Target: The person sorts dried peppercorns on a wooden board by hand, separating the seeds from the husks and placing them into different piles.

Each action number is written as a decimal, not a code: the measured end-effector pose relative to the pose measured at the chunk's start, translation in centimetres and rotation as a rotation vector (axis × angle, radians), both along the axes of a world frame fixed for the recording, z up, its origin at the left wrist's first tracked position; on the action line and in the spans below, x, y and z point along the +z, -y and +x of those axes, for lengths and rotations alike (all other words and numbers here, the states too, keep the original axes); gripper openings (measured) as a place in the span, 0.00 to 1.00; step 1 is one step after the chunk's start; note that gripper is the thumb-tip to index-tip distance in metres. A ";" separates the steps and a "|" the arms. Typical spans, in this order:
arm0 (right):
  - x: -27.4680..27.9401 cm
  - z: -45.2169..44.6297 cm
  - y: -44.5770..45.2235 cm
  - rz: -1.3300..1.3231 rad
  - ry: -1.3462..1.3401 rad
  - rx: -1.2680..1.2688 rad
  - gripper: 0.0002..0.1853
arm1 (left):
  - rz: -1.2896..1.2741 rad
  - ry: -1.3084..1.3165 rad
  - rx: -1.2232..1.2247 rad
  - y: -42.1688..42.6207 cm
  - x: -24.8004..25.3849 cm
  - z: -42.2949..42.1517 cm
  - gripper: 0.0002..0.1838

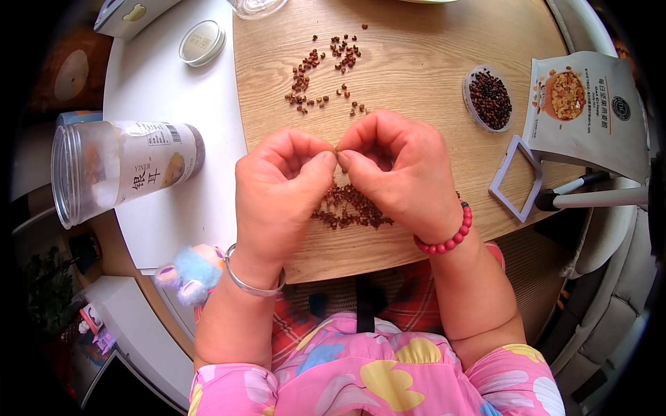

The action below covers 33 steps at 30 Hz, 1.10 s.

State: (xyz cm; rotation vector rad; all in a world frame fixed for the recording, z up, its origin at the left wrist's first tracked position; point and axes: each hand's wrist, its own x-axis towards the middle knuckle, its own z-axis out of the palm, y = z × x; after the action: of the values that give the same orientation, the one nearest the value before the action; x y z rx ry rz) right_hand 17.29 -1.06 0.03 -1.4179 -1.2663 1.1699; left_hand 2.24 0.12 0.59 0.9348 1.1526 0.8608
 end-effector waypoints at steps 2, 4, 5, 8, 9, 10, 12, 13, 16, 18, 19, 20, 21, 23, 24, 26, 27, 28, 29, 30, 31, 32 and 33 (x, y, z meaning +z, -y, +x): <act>0.1 0.0 0.0 0.018 0.026 0.009 0.03 | -0.032 0.035 -0.008 -0.2 0.2 -0.2 0.02; 0.3 0.0 0.0 0.035 0.052 0.018 0.03 | -0.099 0.022 -0.030 -0.4 0.3 -0.4 0.03; 0.4 0.1 -0.1 0.030 0.066 0.022 0.03 | -0.100 0.022 -0.029 -0.4 0.3 -0.4 0.03; 0.0 0.0 -0.1 0.054 0.088 0.022 0.03 | -0.102 0.011 -0.011 -0.3 0.2 -0.1 0.03; -0.1 0.0 -0.1 0.081 0.096 0.018 0.03 | -0.099 -0.006 -0.007 -0.3 0.2 0.0 0.03; 0.0 0.0 0.0 0.081 0.096 0.019 0.03 | -0.095 -0.023 -0.002 -0.2 0.2 0.0 0.03; 0.3 0.0 0.0 0.046 0.094 0.020 0.03 | -0.094 -0.032 0.002 -0.2 0.2 0.1 0.03; 0.3 0.0 0.0 0.046 0.094 0.020 0.03 | -0.093 -0.040 0.006 -0.1 0.2 0.1 0.03; 0.1 0.0 -0.1 0.002 0.069 0.019 0.04 | -0.099 -0.034 0.010 -0.1 0.3 0.1 0.03; -0.3 0.0 0.0 0.001 0.029 0.019 0.04 | -0.101 -0.027 0.009 -0.2 0.3 0.1 0.03; -0.3 0.0 0.0 0.001 0.029 0.019 0.04 | -0.102 -0.021 0.009 -0.2 0.3 0.1 0.03; -0.4 0.0 0.0 -0.009 -0.001 0.017 0.04 | -0.102 -0.021 0.009 -0.2 0.3 0.0 0.03; -0.4 0.0 0.0 -0.019 -0.031 0.015 0.04 | -0.119 -0.009 0.005 -0.2 0.3 0.0 0.03; -0.2 0.1 0.0 -0.039 -0.029 0.021 0.05 | -0.135 0.002 0.001 -0.3 0.2 -0.2 0.04; -0.2 0.1 -0.1 -0.060 -0.026 0.027 0.05 | -0.150 0.027 0.002 -0.3 0.2 -0.2 0.04; 0.0 0.1 -0.1 -0.062 -0.018 0.024 0.05 | -0.166 0.052 0.003 -0.4 0.1 -0.2 0.04; 0.0 0.1 -0.1 -0.063 -0.010 0.022 0.05 | -0.170 0.068 0.003 -0.4 0.0 -0.2 0.04; 0.0 0.1 -0.1 -0.063 -0.010 0.021 0.05 | -0.173 0.083 0.003 -0.4 0.0 -0.2 0.04; -0.1 0.1 -0.1 -0.056 0.005 0.022 0.06 | -0.172 0.083 0.003 -0.4 0.0 -0.2 0.04; -0.1 0.1 -0.1 -0.050 0.021 0.022 0.06 | -0.172 0.062 -0.002 -0.3 0.1 -0.2 0.04; -0.1 0.1 -0.1 -0.050 0.021 0.021 0.06 | -0.171 0.042 -0.006 -0.3 0.1 -0.1 0.04; 0.0 0.1 -0.1 -0.059 0.021 0.022 0.06 | -0.171 0.042 -0.006 -0.3 0.1 -0.1 0.04; 0.0 0.0 -0.1 -0.067 0.022 0.022 0.06 | -0.170 0.043 -0.012 -0.3 0.1 -0.1 0.04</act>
State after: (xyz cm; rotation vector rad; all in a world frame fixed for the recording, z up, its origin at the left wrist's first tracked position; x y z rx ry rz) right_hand 17.33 -0.93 0.02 -1.4723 -1.2712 1.2254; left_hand 2.12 0.45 0.66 0.7795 1.1633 0.7573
